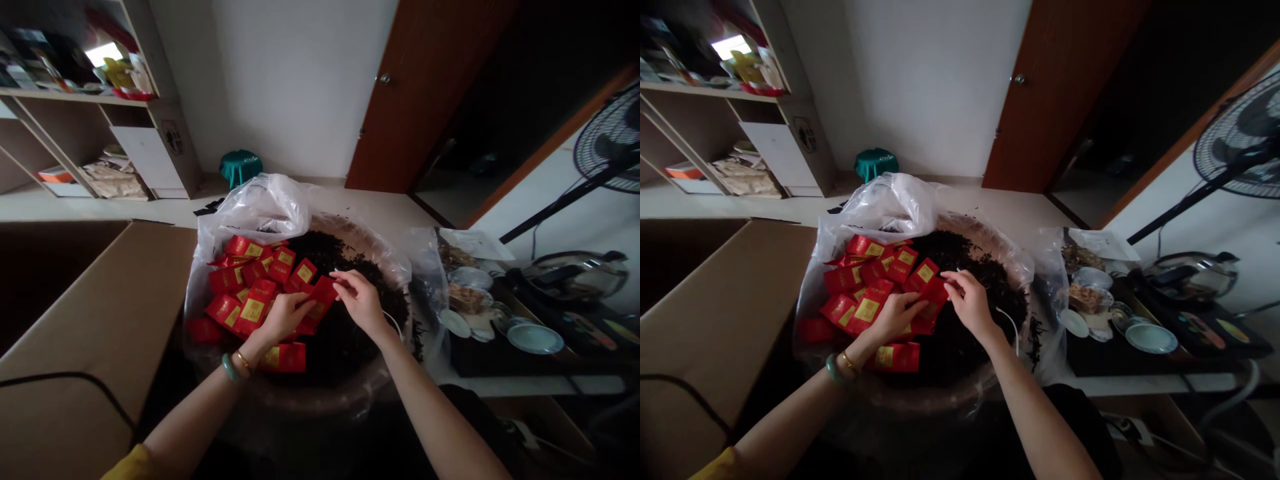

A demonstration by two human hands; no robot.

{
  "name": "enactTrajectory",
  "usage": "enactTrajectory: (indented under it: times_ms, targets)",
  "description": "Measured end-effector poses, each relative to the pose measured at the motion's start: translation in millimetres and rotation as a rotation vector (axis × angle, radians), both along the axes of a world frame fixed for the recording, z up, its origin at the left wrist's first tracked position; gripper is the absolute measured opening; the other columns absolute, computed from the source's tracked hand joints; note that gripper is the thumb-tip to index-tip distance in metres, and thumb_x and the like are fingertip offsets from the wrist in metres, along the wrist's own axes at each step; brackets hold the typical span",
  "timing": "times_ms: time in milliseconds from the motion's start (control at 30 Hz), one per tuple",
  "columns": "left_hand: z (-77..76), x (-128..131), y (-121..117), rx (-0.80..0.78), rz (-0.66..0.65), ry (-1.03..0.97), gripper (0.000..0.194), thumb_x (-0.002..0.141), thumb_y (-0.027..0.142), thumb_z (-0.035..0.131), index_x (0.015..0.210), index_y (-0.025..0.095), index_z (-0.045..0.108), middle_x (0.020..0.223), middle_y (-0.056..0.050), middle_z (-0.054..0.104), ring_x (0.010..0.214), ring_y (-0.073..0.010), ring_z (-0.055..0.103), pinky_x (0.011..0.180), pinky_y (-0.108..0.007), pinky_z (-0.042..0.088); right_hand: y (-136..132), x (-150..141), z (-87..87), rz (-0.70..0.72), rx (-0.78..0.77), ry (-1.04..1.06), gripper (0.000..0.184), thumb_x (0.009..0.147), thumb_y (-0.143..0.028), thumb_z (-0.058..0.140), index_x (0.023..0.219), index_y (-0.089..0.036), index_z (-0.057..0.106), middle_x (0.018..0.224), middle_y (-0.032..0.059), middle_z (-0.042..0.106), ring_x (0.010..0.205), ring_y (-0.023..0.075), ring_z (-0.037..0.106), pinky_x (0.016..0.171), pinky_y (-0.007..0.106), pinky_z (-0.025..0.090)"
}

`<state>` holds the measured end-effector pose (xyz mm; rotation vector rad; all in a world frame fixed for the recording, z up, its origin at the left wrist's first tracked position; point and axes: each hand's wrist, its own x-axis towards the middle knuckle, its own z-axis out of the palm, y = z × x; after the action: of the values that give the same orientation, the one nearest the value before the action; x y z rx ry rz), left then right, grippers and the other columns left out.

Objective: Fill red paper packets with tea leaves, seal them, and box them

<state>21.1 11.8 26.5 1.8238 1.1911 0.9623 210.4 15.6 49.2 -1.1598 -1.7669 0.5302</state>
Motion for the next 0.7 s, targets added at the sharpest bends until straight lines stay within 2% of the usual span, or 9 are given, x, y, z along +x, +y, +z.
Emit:
enactTrajectory:
  times_ms: [67, 167, 267, 367, 500, 700]
  targets:
    - [-5.0, 2, 0, -0.030, 0.030, -0.054, 0.034, 0.081, 0.038, 0.057, 0.056, 0.016, 0.059, 0.049, 0.004, 0.048, 0.047, -0.0088, 0.037, 0.048, -0.022, 0.026, -3, -6, -4.2, -0.061, 0.162, -0.112, 0.029, 0.091, -0.025, 0.048, 0.113, -0.022, 0.064, 0.098, 0.0088, 0.062, 0.083, 0.0182, 0.063, 0.071, 0.031, 0.057]
    - [-9.4, 2, 1, -0.060, 0.080, -0.135, 0.035, 0.080, 0.038, 0.058, 0.054, 0.016, 0.053, 0.048, 0.005, 0.041, 0.048, -0.0079, 0.032, 0.047, -0.022, 0.023, -6, -12, -9.1, -0.107, 0.357, -0.279, 0.035, 0.091, -0.019, 0.047, 0.124, -0.024, 0.060, 0.106, 0.0118, 0.061, 0.098, 0.0228, 0.060, 0.085, 0.040, 0.054]
    - [-9.5, 2, 1, -0.091, 0.099, -0.180, 0.035, 0.080, 0.040, 0.057, 0.055, 0.016, 0.051, 0.049, 0.006, 0.039, 0.048, -0.0079, 0.029, 0.046, -0.022, 0.022, -7, -14, -10.6, -0.098, 0.468, -0.349, 0.032, 0.091, -0.016, 0.049, 0.117, -0.025, 0.064, 0.104, 0.0107, 0.062, 0.102, 0.0239, 0.057, 0.088, 0.043, 0.051]
    - [-6.1, 1, 0, -0.056, 0.096, -0.161, 0.034, 0.079, 0.039, 0.059, 0.054, 0.016, 0.052, 0.048, 0.005, 0.040, 0.049, -0.0083, 0.031, 0.047, -0.022, 0.022, -6, -15, -10.3, -0.120, 0.460, -0.323, 0.027, 0.090, -0.021, 0.053, 0.115, -0.024, 0.063, 0.098, 0.0097, 0.062, 0.097, 0.0239, 0.058, 0.088, 0.044, 0.051]
    - [-3.0, -1, 0, 0.011, 0.093, -0.116, 0.031, 0.077, 0.036, 0.062, 0.053, 0.017, 0.055, 0.047, 0.004, 0.045, 0.048, -0.0088, 0.033, 0.049, -0.023, 0.024, -3, -14, -11.5, -0.175, 0.420, -0.311, 0.038, 0.090, -0.030, 0.055, 0.127, -0.022, 0.055, 0.111, 0.0131, 0.059, 0.104, 0.0265, 0.056, 0.091, 0.046, 0.050]
    - [-6.7, -1, 0, 0.037, 0.110, -0.047, 0.032, 0.080, 0.033, 0.059, 0.053, 0.016, 0.056, 0.047, 0.005, 0.045, 0.047, -0.0082, 0.034, 0.049, -0.022, 0.024, -2, -12, -15.2, -0.132, 0.490, -0.318, 0.033, 0.092, -0.021, 0.051, 0.124, -0.023, 0.059, 0.105, 0.0111, 0.064, 0.098, 0.0239, 0.059, 0.089, 0.043, 0.051]
